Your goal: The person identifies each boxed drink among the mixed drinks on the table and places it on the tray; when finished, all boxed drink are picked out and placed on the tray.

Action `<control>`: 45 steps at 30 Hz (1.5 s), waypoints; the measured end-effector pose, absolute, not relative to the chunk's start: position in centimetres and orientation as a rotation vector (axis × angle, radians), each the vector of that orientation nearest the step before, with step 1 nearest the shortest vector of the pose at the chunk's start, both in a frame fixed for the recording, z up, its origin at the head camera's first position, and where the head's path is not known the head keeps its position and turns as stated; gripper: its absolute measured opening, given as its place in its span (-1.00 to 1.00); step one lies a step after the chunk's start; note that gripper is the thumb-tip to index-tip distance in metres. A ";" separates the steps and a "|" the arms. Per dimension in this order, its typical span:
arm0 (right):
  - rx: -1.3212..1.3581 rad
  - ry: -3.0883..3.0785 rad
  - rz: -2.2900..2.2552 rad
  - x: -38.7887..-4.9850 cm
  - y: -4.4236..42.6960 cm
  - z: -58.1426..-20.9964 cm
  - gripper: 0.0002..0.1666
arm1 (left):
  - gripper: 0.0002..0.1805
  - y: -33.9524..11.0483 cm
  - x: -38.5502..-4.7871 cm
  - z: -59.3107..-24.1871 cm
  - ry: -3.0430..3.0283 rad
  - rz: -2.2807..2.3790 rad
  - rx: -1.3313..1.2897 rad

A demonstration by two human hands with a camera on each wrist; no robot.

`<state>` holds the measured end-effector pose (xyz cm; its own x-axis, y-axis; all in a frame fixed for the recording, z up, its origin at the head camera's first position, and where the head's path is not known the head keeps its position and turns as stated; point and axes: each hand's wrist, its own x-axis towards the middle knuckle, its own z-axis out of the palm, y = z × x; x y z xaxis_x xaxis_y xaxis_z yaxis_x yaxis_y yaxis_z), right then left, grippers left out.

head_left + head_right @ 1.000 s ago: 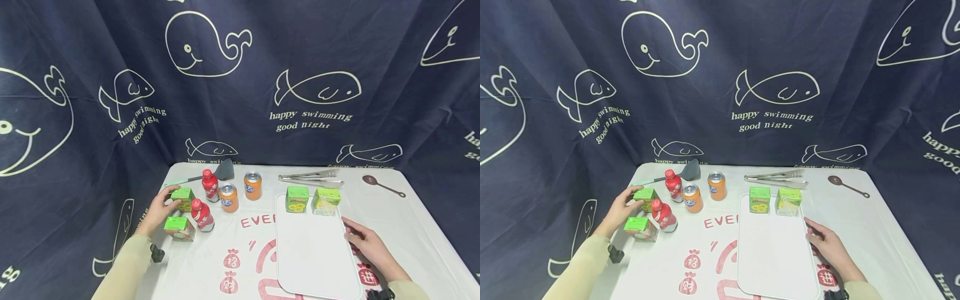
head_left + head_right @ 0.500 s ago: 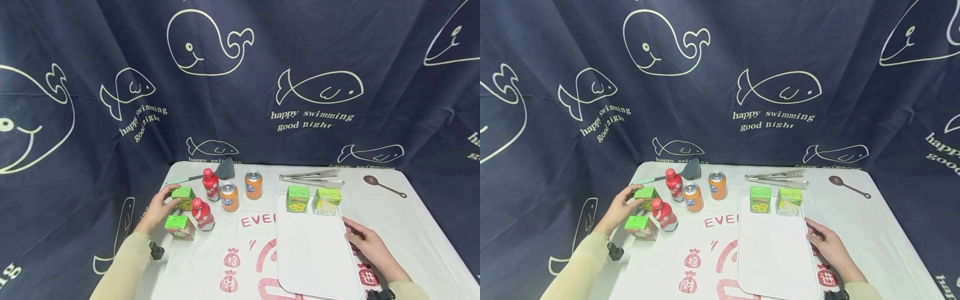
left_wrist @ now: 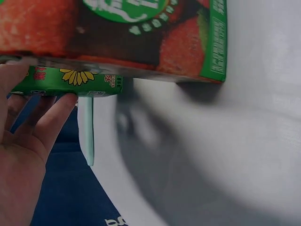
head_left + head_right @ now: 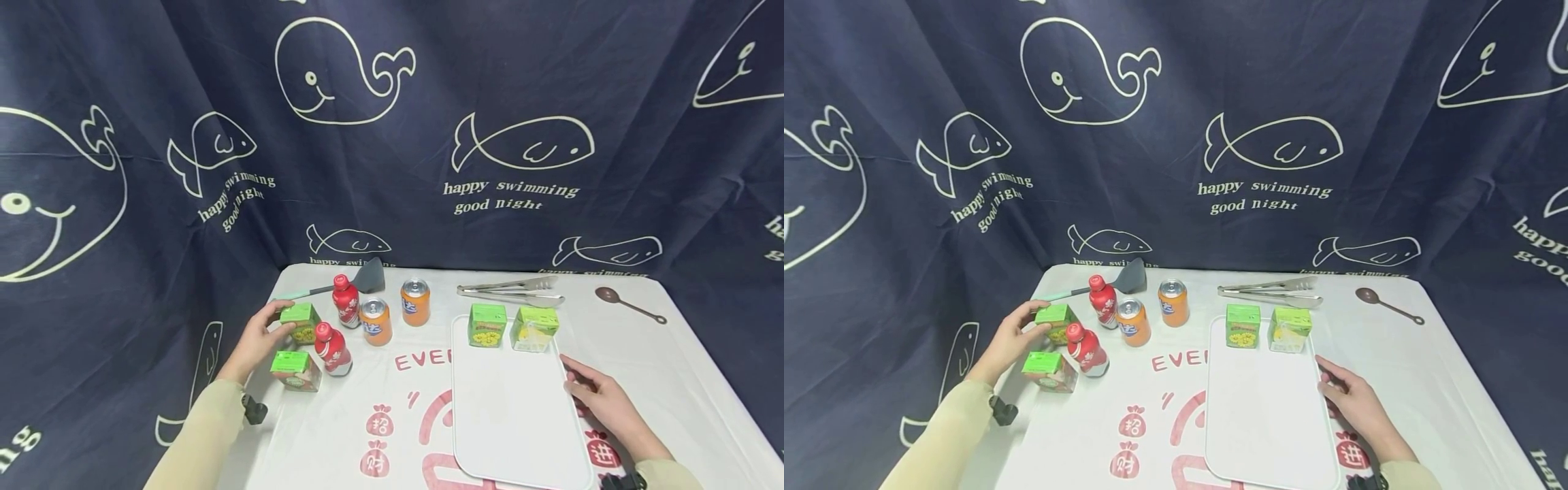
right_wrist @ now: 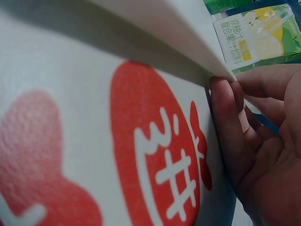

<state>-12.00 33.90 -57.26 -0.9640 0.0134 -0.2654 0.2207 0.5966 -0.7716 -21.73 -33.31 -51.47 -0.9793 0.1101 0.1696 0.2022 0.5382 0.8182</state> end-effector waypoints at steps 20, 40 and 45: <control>0.188 2.630 -1.226 -12.2 34.3 -57.1 -0.20 | -0.55 -32.7 -21.7 -47.4 -2.566 -1.412 -0.419; 0.180 2.630 -1.239 -12.1 34.2 -57.1 -0.21 | -0.54 -30.3 -21.6 -43.6 -2.460 -1.432 -0.570; 0.180 2.618 -1.262 -12.1 34.1 -57.2 -0.20 | -0.53 -29.2 -21.5 -42.5 -2.486 -1.387 -0.575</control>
<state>-12.07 34.08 -57.16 -0.9661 0.0111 -0.2578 0.2086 0.6215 -0.7551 -21.53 -29.17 -42.51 -0.8949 0.2219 0.3872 0.4460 0.4729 0.7599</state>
